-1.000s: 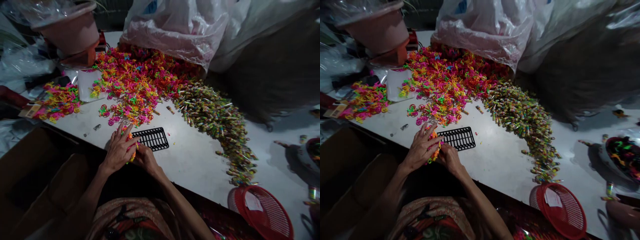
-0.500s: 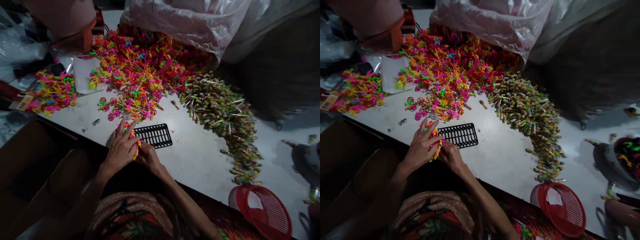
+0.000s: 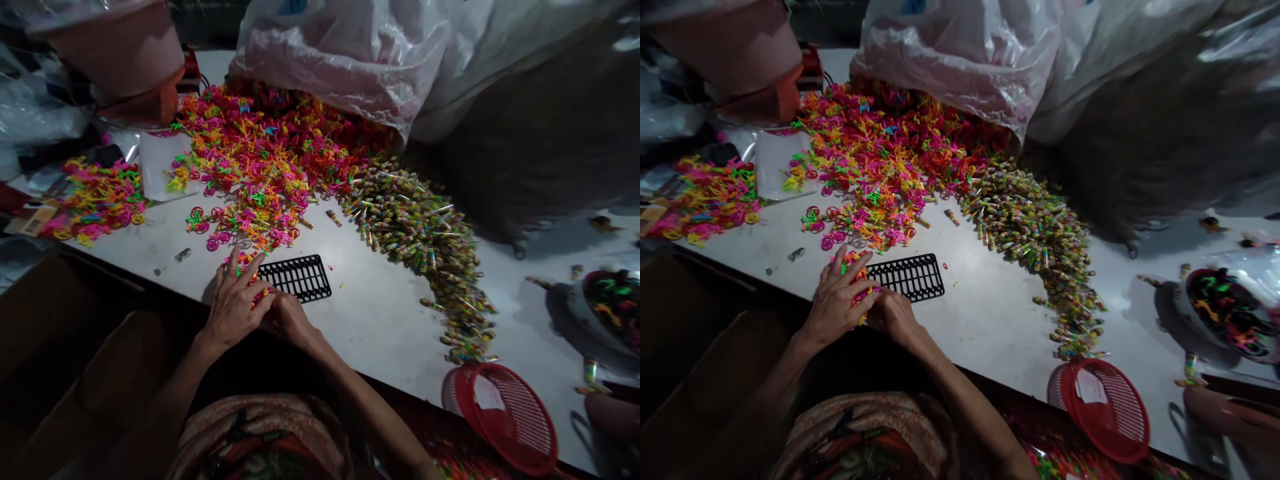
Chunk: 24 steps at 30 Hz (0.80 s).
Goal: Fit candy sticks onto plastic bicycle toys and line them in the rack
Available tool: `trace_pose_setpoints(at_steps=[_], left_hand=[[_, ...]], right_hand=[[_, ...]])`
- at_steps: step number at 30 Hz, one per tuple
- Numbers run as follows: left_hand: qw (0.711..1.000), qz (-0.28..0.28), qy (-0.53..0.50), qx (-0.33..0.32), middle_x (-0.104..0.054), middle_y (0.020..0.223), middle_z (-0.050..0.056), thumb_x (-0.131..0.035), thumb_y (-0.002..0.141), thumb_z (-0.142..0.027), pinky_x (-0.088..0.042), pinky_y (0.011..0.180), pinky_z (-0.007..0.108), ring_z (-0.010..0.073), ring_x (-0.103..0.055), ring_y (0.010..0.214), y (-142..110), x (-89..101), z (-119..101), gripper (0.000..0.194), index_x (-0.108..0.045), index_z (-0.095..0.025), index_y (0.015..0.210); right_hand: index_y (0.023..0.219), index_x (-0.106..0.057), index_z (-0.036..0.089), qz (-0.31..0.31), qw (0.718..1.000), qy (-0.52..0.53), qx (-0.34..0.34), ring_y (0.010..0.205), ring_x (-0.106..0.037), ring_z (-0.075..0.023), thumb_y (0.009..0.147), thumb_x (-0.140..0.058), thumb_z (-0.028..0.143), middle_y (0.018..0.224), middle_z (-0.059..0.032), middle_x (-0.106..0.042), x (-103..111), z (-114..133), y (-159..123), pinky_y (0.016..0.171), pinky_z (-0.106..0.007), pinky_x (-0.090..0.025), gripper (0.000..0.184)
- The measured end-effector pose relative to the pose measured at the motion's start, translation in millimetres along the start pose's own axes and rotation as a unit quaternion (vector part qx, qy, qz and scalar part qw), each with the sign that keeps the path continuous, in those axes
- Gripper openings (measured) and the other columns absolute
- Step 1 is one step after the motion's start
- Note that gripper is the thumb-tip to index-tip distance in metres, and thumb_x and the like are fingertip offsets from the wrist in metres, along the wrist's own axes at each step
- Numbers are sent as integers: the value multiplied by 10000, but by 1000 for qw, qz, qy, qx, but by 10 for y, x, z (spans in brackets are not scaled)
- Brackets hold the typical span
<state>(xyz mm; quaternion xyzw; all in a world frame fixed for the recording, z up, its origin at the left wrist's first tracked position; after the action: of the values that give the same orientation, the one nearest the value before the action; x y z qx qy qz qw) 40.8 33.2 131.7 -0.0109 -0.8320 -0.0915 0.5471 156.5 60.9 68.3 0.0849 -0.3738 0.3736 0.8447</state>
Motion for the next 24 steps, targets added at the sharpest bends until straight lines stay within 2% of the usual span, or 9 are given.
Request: trace_pose_setpoints(at_steps=[2, 4, 6, 8, 10, 12, 16, 20, 24], left_hand=[[1000, -5, 2, -14, -480, 1450, 52, -524, 883, -327, -320, 1051, 633, 364, -146, 1453, -14, -2, 11, 233, -742, -255, 925], [1000, -9, 7, -26, -483, 1448, 49, -511, 896, -336, -317, 1052, 631, 358, -170, 1448, -28, -7, 32, 245, -744, -262, 916], [999, -14, 23, -21, -452, 1472, 57, -487, 911, -343, -288, 1054, 659, 365, -201, 1439, -27, -12, 50, 269, -742, -263, 934], [999, -20, 42, -6, -397, 1506, 78, -483, 913, -349, -261, 1045, 694, 381, -225, 1428, -12, -17, 54, 276, -726, -266, 1013], [998, -27, 56, 7, -363, 1523, 97, -492, 906, -353, -256, 1044, 698, 386, -242, 1421, 4, -22, 44, 297, -695, -267, 1105], [998, -32, 59, 10, -368, 1520, 103, -487, 907, -343, -269, 1061, 666, 370, -259, 1418, 10, -27, 28, 320, -675, -263, 1153], [998, -40, 47, 8, -405, 1499, 90, -468, 913, -336, -307, 1075, 598, 340, -258, 1423, -5, -28, 27, 327, -679, -256, 1150], [999, -39, 31, 10, -403, 1500, 87, -464, 913, -354, -324, 1062, 590, 341, -238, 1429, -13, -28, 48, 350, -659, -256, 1187], [999, -33, 27, 8, -403, 1499, 88, -441, 922, -367, -337, 1044, 591, 347, -231, 1429, -12, -29, 60, 359, -660, -260, 1186]], right_hand=[[816, -676, 153, 20, 1000, -18, -8, 688, -580, -157, 800, -581, 168, 754, -30, -639, 258, -81, 164, 626, -240, -388, 97], [939, -688, 153, -90, 988, -97, -82, 817, -616, -190, 853, -514, 172, 917, -80, -660, 691, -230, 412, 693, -265, -411, 195], [1077, -665, 168, -174, 955, -181, -160, 936, -623, -216, 902, -434, 164, 1142, -129, -618, 1081, -367, 674, 723, -285, -421, 289], [1088, -667, 163, -142, 941, -233, -200, 982, -626, -241, 911, -458, 228, 1193, -151, -601, 1274, -477, 908, 730, -289, -430, 281], [1083, -671, 159, -98, 933, -265, -221, 1009, -627, -250, 904, -490, 282, 1156, -155, -625, 1325, -567, 1010, 730, -274, -430, 283], [1093, -667, 160, -82, 925, -280, -245, 1017, -628, -246, 911, -481, 302, 1107, -150, -651, 1296, -652, 935, 718, -261, -422, 296], [1038, -670, 173, -109, 911, -267, -294, 943, -633, -234, 912, -468, 350, 1009, -130, -673, 1182, -789, 429, 662, -263, -391, 297], [1000, -638, 166, -210, 894, -241, -315, 841, -603, -202, 854, -496, 228, 1025, -110, -643, 1139, -846, -6, 599, -256, -337, 213], [988, -612, 150, -312, 870, -211, -320, 799, -573, -192, 820, -435, 113, 1053, -118, -619, 1190, -962, -135, 600, -271, -331, 247]])
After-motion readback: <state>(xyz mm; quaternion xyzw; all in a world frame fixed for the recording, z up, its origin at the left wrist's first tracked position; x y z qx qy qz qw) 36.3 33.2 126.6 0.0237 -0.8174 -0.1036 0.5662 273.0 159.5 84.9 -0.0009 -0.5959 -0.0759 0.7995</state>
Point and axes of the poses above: each hand's wrist, its own y-axis towards the middle knuckle, its own x-axis out of the back of the hand, z = x × y, the point moved 4 cm from there along y, towards the middle knuckle
